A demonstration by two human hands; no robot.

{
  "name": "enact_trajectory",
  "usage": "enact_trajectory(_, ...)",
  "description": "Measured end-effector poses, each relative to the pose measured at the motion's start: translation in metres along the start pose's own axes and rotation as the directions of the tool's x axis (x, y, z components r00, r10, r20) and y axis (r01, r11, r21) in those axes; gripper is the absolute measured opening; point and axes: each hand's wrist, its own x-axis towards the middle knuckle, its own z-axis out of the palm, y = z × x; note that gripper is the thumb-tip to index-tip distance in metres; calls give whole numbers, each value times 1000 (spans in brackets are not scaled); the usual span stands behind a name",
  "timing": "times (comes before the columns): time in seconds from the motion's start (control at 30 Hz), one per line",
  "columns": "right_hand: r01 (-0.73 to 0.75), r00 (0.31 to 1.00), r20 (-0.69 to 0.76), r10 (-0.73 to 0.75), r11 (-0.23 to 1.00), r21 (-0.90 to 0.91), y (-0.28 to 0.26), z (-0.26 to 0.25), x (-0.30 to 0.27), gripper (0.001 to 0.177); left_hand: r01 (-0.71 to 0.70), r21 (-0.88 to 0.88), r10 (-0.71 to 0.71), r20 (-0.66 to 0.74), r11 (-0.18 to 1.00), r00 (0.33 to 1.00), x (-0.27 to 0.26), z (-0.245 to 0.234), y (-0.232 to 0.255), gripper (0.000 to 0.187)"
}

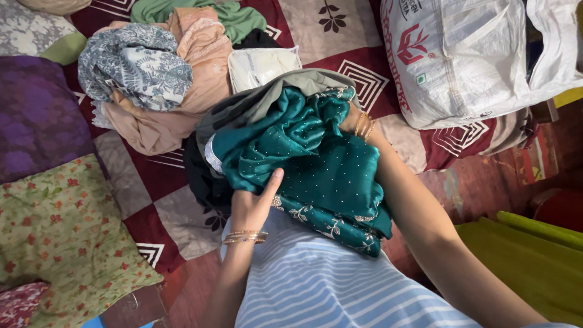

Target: The person packs a backpack by placing a red and white patterned dress and a teal patterned dress inside.

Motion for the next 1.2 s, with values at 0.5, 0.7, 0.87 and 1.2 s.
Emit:
enact_trajectory(0.5,-82,994,-59,91,986,147,-27,-12,-15,40,344,-405,-417,-105,847,903,14,41,-31,76)
enact_trajectory(0.7,-32,995,-78,60,948,316,-77,-16,-16,44,170,-558,-370,-268,812,889,-4,49,-42,101)
enact_trajectory(0.87,-100,985,-78,151,886,453,-98,-23,-38,52,191,-607,-468,-339,772,816,-4,41,-54,102)
enact_trajectory(1.2,-327,894,-65,443,745,582,-94,-50,-115,54,213,-681,-226,70,701,972,-5,44,-94,69)
